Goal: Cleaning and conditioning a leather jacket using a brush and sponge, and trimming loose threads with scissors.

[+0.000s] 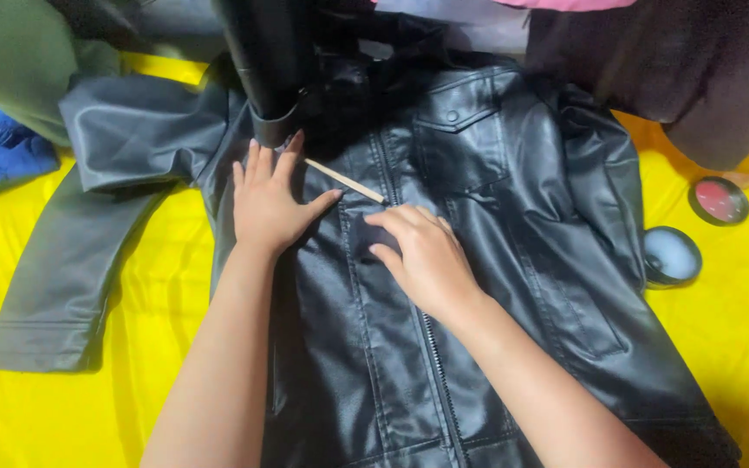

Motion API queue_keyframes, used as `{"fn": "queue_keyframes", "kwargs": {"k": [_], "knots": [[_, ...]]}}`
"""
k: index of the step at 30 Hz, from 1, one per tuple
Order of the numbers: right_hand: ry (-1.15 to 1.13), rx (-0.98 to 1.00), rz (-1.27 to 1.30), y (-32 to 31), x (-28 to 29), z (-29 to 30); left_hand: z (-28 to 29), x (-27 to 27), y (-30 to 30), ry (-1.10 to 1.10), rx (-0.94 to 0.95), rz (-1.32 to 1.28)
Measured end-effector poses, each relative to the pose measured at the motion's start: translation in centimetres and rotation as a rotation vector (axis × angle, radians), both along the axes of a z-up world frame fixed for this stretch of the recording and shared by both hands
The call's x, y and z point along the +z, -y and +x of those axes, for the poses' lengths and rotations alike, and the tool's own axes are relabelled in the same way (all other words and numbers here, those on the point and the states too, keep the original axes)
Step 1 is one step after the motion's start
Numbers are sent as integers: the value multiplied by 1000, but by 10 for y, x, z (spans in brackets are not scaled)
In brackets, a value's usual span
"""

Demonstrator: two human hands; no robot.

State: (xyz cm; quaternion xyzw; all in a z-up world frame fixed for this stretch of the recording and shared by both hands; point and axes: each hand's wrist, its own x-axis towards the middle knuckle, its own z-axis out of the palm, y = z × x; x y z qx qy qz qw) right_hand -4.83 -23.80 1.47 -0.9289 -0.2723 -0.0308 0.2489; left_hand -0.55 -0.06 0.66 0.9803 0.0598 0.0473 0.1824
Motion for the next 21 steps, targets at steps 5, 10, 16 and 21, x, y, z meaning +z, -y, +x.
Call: {"fn": "queue_keyframes", "kwargs": {"k": [5, 10, 16, 21], "knots": [[167, -2, -122, -17, -10, -6, 0, 3, 3, -12, 31, -11], [432, 102, -158, -23, -34, -7, 0, 7, 7, -12, 43, -40], [471, 70, -103, -20, -36, -17, -1, 7, 5, -37, 34, -69], [585, 81, -34, -25, -48, -8, -2, 6, 6, -11, 24, -52]]}}
